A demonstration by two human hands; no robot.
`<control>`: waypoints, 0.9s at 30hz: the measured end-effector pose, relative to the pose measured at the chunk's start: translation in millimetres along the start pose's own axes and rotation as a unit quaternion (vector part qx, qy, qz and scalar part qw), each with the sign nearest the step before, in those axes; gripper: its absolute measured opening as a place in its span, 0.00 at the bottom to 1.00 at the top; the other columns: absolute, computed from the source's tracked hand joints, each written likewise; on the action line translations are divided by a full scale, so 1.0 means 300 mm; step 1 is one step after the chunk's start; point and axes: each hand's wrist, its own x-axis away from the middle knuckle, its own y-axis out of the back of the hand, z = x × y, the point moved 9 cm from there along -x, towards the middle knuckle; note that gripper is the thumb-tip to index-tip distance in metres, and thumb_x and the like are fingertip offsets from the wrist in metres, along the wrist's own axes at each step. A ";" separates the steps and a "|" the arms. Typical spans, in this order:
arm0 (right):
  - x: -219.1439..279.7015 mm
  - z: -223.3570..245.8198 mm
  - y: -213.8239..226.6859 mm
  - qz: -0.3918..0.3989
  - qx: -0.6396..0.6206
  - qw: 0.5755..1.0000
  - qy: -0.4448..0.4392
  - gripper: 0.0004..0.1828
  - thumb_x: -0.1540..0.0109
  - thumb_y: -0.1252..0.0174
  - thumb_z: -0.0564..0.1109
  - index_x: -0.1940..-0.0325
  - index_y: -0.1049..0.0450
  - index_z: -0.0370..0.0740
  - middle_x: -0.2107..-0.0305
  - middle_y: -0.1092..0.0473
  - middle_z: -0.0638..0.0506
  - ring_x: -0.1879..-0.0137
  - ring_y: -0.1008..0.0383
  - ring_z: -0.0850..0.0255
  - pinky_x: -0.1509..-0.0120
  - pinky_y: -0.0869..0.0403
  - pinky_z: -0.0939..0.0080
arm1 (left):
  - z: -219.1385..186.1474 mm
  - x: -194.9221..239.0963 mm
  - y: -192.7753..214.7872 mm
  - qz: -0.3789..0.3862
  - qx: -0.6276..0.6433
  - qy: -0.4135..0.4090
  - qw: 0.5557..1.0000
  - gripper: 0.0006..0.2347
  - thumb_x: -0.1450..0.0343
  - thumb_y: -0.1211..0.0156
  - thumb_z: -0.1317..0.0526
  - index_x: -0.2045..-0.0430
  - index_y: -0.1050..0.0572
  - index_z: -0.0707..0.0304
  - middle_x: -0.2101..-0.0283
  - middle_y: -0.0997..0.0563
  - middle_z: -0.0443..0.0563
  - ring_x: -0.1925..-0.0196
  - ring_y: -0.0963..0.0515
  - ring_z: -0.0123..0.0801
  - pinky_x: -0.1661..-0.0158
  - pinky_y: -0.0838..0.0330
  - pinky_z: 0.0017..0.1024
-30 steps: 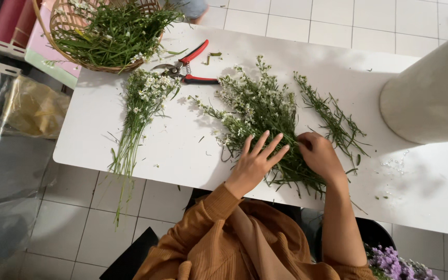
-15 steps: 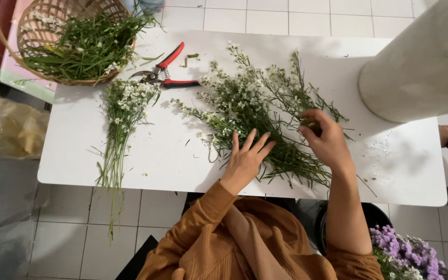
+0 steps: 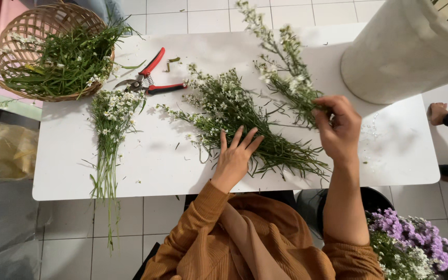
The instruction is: The person trims white flowers on a white table using pruning shears, removing leaves and cutting stems. They gather trimmed pieces and place them into a basket while continuing to process additional stems.
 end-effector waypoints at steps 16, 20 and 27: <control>0.035 0.131 -0.203 0.129 -0.157 0.979 0.036 0.09 0.49 0.34 0.32 0.65 0.23 0.31 0.70 0.30 0.42 0.61 0.28 0.53 0.53 0.30 0.55 | 0.001 -0.102 0.207 -0.181 0.584 0.022 0.791 0.15 0.29 0.44 0.64 0.50 0.31 0.74 0.54 0.24 0.65 0.50 0.25 0.48 0.46 0.33 0.47; 0.032 0.179 -0.207 0.169 -0.164 0.972 0.023 0.11 0.47 0.36 0.35 0.61 0.24 0.30 0.68 0.31 0.39 0.58 0.29 0.52 0.51 0.31 0.50 | 0.046 -0.152 0.182 -0.181 0.708 0.076 0.679 0.14 0.32 0.43 0.74 0.53 0.31 0.73 0.54 0.25 0.62 0.55 0.22 0.41 0.51 0.28 0.36; 0.028 0.078 -0.199 0.114 -0.212 0.967 -0.079 0.07 0.51 0.37 0.26 0.71 0.23 0.29 0.75 0.33 0.43 0.64 0.33 0.61 0.56 0.29 0.59 | 0.046 -0.172 0.088 -0.148 0.777 0.120 0.600 0.17 0.34 0.38 0.71 0.57 0.40 0.64 0.52 0.34 0.59 0.57 0.22 0.38 0.54 0.24 0.35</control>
